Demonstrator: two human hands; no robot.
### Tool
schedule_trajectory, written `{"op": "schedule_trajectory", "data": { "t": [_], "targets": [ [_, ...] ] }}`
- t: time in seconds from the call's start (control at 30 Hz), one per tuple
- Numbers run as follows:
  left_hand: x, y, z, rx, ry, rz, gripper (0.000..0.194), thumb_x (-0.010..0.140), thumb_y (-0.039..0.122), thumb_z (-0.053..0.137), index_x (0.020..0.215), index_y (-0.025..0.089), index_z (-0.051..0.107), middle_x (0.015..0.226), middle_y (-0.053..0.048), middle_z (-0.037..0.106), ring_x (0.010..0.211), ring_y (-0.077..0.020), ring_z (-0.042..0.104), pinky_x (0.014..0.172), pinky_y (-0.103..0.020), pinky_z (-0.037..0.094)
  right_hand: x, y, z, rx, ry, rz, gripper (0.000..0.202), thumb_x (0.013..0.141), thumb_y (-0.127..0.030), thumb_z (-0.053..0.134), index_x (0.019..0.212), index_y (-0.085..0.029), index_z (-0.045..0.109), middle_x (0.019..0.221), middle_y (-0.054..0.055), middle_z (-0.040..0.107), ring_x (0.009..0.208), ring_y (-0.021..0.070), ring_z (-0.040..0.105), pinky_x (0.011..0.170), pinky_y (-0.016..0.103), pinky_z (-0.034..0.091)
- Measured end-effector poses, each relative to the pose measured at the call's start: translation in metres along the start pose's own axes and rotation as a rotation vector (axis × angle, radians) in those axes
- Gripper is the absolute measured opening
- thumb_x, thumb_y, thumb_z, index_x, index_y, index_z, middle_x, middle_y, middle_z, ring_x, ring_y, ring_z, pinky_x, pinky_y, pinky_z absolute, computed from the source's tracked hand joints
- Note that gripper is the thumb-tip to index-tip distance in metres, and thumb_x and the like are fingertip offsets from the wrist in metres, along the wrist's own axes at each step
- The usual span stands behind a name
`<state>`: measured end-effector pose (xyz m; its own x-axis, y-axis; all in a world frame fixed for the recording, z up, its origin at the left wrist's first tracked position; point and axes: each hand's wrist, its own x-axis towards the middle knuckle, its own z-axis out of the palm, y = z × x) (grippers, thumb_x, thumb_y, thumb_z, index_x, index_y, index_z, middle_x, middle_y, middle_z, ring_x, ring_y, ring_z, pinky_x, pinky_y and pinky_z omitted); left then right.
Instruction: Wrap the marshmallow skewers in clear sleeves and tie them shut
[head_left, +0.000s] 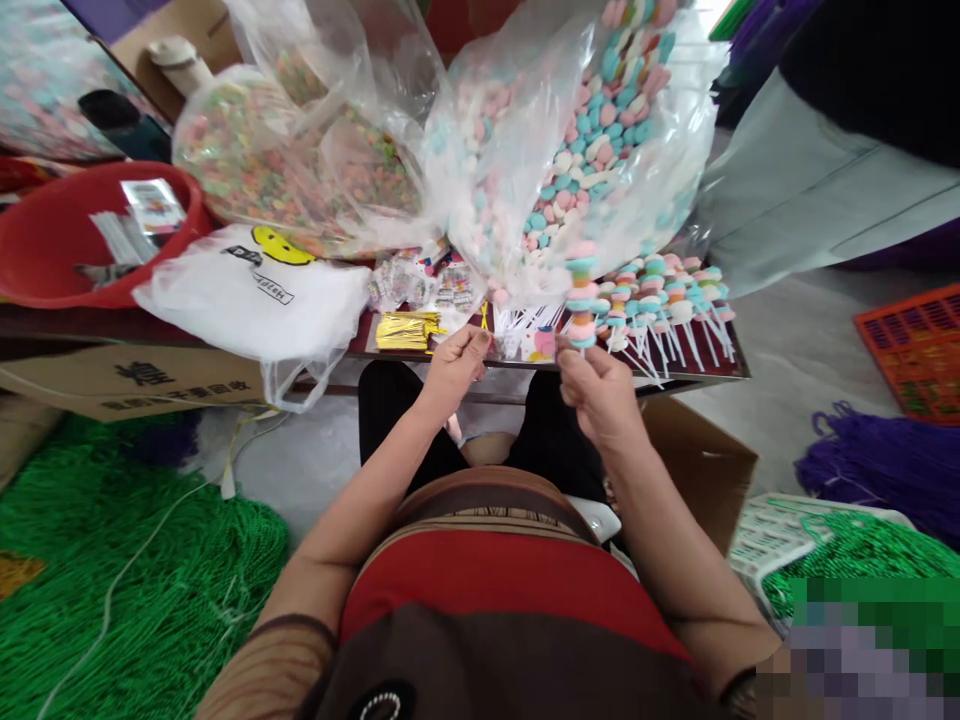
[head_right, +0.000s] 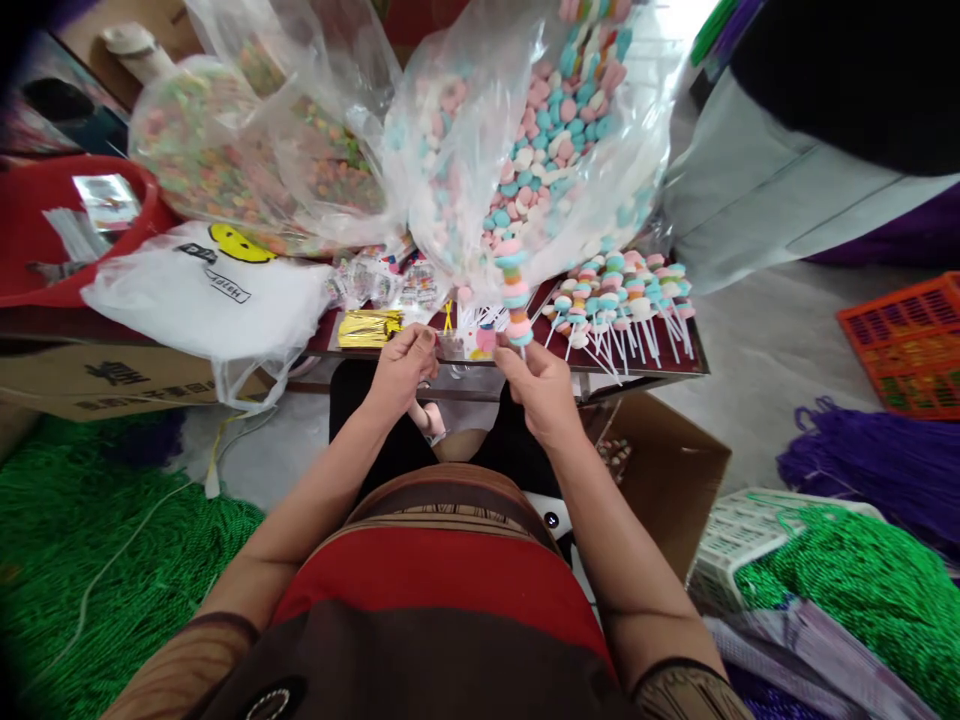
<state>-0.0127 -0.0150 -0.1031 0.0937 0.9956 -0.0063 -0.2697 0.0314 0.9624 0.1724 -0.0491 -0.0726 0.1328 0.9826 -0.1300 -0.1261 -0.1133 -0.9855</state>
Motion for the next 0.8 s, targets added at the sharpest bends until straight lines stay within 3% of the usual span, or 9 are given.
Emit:
{"op": "schedule_trajectory", "data": {
  "t": [0.1, 0.23, 0.43, 0.53, 0.7, 0.8],
  "targets": [
    [-0.004, 0.001, 0.002, 0.091, 0.020, 0.031, 0.036, 0.083, 0.055, 0.073, 0.080, 0.020, 0.067, 0.051, 0.007, 0.045, 0.048, -0.0068, 0.041, 0.053, -0.021, 0.040, 0.006, 0.006, 0.019, 0.068, 0.069, 0.016, 0.041, 0.063, -0.053, 0.085, 0.079, -0.020, 0.067, 0.057, -0.009, 0.044, 0.044, 0.0035, 0.021, 0.040, 0.023, 0.016],
    [-0.008, 0.005, 0.001, 0.159, 0.013, 0.078, 0.030, 0.084, 0.043, 0.075, 0.105, 0.023, 0.068, 0.061, 0.006, 0.057, 0.050, -0.0075, 0.049, 0.051, -0.020, 0.040, 0.009, 0.009, 0.025, 0.066, 0.120, -0.002, 0.046, 0.061, -0.058, 0.085, 0.073, -0.020, 0.063, 0.058, -0.008, 0.049, 0.044, 0.0034, 0.022, 0.040, 0.023, 0.018],
    [-0.009, 0.007, 0.000, 0.169, -0.040, 0.144, 0.035, 0.086, 0.055, 0.070, 0.081, 0.020, 0.065, 0.060, 0.004, 0.057, 0.054, -0.0081, 0.051, 0.057, -0.021, 0.043, 0.008, 0.017, 0.028, 0.032, 0.142, -0.159, 0.039, 0.067, -0.057, 0.083, 0.070, -0.022, 0.067, 0.059, -0.006, 0.048, 0.051, 0.0076, 0.036, 0.046, 0.024, 0.029],
    [-0.007, 0.002, 0.001, 0.066, -0.017, 0.092, 0.040, 0.086, 0.058, 0.069, 0.076, 0.019, 0.064, 0.063, 0.002, 0.060, 0.060, -0.0088, 0.055, 0.065, -0.021, 0.046, 0.009, 0.026, 0.031, -0.001, 0.160, -0.215, 0.036, 0.070, -0.056, 0.082, 0.070, -0.023, 0.071, 0.057, -0.006, 0.047, 0.052, 0.0080, 0.038, 0.050, 0.025, 0.034],
    [-0.003, -0.007, 0.005, -0.184, 0.038, -0.070, 0.044, 0.075, 0.059, 0.079, 0.075, 0.018, 0.066, 0.058, 0.005, 0.056, 0.048, -0.0063, 0.049, 0.050, -0.020, 0.041, 0.011, 0.030, 0.032, -0.116, 0.116, -0.223, 0.039, 0.074, -0.062, 0.075, 0.076, -0.023, 0.074, 0.060, -0.003, 0.053, 0.056, 0.0109, 0.045, 0.050, 0.026, 0.038],
    [0.000, -0.007, 0.001, -0.271, 0.028, -0.111, 0.047, 0.067, 0.059, 0.085, 0.075, 0.017, 0.066, 0.058, 0.005, 0.056, 0.046, -0.0056, 0.050, 0.046, -0.019, 0.039, 0.008, 0.023, 0.021, -0.215, 0.047, -0.259, 0.041, 0.079, -0.063, 0.071, 0.083, -0.023, 0.073, 0.064, -0.002, 0.056, 0.059, 0.0125, 0.049, 0.051, 0.025, 0.039]
  ]
}}
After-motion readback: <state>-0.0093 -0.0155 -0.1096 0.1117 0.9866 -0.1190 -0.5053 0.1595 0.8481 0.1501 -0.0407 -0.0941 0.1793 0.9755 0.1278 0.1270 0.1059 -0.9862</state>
